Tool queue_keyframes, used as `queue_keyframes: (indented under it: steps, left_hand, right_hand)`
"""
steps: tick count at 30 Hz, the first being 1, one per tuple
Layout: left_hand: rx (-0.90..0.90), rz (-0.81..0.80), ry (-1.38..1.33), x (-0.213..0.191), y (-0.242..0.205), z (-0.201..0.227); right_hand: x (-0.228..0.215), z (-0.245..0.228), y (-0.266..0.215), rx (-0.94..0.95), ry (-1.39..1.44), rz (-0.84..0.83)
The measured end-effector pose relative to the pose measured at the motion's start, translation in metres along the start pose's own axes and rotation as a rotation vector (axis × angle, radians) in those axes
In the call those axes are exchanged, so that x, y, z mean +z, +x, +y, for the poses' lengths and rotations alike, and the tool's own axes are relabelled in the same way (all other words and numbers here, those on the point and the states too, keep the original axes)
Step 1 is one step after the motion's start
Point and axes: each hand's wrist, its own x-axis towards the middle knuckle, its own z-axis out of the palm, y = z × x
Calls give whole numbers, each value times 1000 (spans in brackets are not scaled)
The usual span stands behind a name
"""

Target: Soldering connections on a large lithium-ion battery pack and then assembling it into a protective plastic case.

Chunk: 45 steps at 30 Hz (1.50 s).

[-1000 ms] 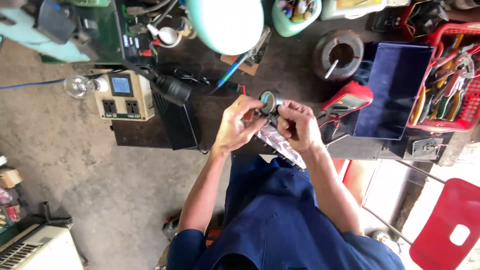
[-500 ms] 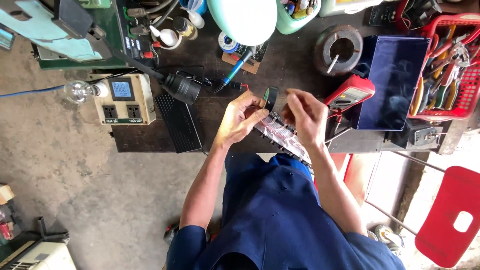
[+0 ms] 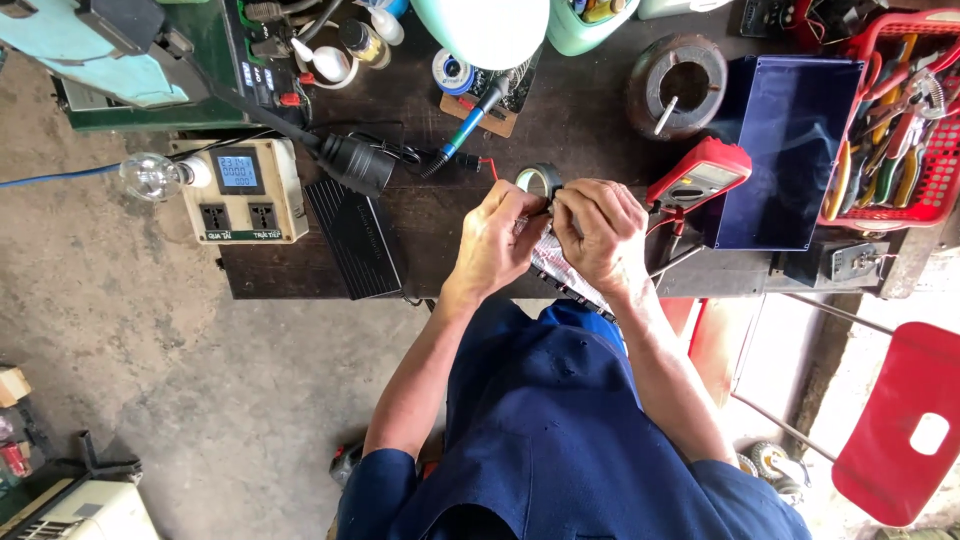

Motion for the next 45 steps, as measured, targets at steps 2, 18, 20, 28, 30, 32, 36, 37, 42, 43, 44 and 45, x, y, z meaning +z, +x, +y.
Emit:
queue_keyframes:
  steps: [2, 18, 20, 28, 30, 32, 36, 37, 42, 43, 44, 45]
  left_hand:
    - [2, 1, 12, 2, 0, 2]
    - [-63, -302, -151, -21, 16, -5]
    - [-76, -326, -157, -24, 17, -1]
    - [-122, -389, -244, -25, 14, -7]
    - [-102, -421, -217, -26, 16, -7]
    - [-112, -444, -208, -27, 18, -7]
    - [-143, -496, -195, -27, 22, -7]
    - [-142, -494, -194, -28, 23, -6]
    - [-193, -464, -278, -28, 19, -14]
    - [-190, -466, -278, -27, 18, -18]
    - [-222, -404, -315, -26, 15, -22]
    - [-254, -342, -351, -26, 13, -26]
  right_hand:
    - [2, 6, -6, -24, -65, -7]
    - [-8, 17, -21, 795, 677, -309]
    - [-9, 16, -17, 901, 757, -301]
    - [-7, 13, -17, 1198, 983, -133]
    - [-15, 11, -9, 827, 562, -314]
    - [-16, 21, -15, 714, 493, -304]
    - [-19, 21, -7, 524, 387, -258]
    - [-16, 23, -6, 521, 388, -258]
    - [1, 34, -9, 527, 375, -178]
    - [2, 34, -9, 526, 373, -176]
    - [4, 34, -8, 583, 484, -114]
    - [6, 34, -7, 639, 595, -51]
